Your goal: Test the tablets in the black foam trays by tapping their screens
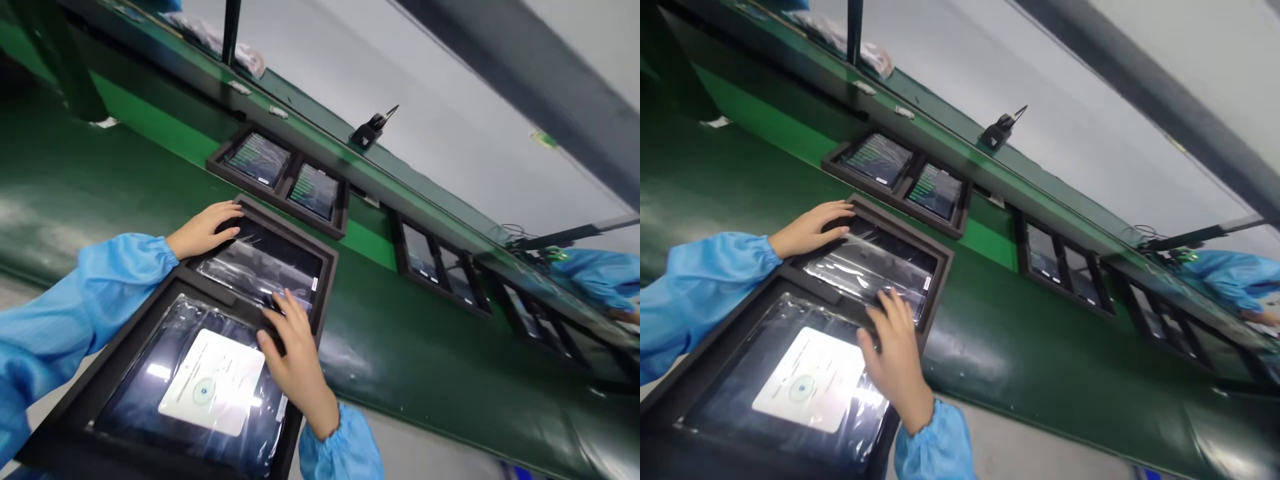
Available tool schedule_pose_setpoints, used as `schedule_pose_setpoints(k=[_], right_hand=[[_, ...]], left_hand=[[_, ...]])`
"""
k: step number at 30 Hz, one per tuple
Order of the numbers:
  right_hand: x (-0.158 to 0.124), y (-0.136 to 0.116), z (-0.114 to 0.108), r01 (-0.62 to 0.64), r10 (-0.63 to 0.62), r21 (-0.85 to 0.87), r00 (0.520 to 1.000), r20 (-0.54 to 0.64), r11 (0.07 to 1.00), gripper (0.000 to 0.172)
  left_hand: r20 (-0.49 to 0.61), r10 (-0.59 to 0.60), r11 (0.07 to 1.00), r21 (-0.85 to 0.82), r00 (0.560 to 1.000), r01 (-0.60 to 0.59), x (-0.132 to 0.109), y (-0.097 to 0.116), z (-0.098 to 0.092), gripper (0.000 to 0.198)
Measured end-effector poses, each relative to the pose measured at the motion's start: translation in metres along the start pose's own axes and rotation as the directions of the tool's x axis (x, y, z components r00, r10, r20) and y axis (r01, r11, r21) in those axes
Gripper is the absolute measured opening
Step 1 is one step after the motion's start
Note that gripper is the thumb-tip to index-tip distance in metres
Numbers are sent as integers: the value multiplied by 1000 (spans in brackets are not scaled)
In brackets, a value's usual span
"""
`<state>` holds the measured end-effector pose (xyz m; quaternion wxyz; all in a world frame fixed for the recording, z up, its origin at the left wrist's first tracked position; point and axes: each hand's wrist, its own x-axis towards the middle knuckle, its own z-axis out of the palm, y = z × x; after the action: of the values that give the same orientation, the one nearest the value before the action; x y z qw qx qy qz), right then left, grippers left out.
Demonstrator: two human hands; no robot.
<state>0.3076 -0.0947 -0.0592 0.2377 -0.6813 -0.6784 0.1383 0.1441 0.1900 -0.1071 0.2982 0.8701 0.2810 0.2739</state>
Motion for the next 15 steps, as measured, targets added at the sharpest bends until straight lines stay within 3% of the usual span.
schedule_pose_setpoints(k=[4,6,10,12,15], right_hand=[[-8,-39,1,187,-170,-42,952,253,982,35],[-13,-43,-7,210,-184,-72,945,269,975,34],[-47,-29,-26,-14,21,-133,999,50,991,29],[-77,-22,-31,-154,148,-134,987,-56,979,31],[-122,-21,-23,-293,281,-138,955,-97,946,35]], left_hand=[[4,-45,999,10,999,45,-10,1,3,56],[-26,-68,998,16,997,68,-18,4,1,54],[-127,-107,993,37,986,112,-33,13,-7,49],[-128,-104,993,35,986,109,-37,18,-10,44],[-101,-116,993,-6,988,116,-42,25,-12,42]])
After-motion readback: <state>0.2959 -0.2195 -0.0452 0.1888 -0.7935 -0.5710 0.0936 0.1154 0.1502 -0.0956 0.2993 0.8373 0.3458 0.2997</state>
